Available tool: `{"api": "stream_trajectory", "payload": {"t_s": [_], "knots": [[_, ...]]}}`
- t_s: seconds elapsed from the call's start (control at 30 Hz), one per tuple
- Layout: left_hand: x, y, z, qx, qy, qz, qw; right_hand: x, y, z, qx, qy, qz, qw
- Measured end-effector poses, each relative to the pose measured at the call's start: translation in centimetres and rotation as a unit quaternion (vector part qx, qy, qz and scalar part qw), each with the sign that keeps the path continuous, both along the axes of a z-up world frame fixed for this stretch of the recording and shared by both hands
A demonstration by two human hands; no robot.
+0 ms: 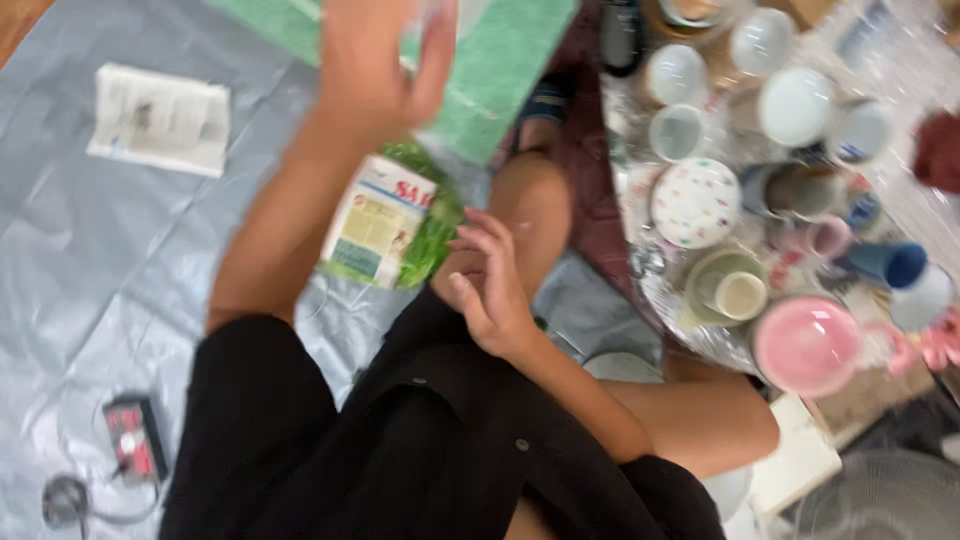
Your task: The person sits on the floor and wraps a small ceramic plate with newspaper. They unfold a newspaper sheet, place the plate on it, and fold the paper around the plate. They then use scissors to trim the excess newspaper and continue folding the paper to secure the plate inside.
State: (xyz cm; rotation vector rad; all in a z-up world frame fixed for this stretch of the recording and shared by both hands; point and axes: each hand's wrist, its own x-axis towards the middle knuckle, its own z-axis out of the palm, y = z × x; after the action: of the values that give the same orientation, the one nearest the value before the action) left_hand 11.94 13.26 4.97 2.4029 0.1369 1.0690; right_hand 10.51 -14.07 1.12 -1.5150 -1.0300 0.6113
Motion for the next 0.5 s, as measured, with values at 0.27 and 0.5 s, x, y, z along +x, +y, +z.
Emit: {"api": "stream_trajectory", "payload": {"t_s": [0.27, 0.5], "knots": [[-16.4, -0.8, -10.6, -0.184, 0.058, 0.137, 0.972, -4.5, 3.8, -1.9, -0.025, 0.062, 0.102, 0.993], [-23.7, 6.4, -32.1, -0.267, 0.231, 0.299, 0.887, -8.6, 6.0, -4.8, -0.079, 0.087, 0.151, 0.981]]}}
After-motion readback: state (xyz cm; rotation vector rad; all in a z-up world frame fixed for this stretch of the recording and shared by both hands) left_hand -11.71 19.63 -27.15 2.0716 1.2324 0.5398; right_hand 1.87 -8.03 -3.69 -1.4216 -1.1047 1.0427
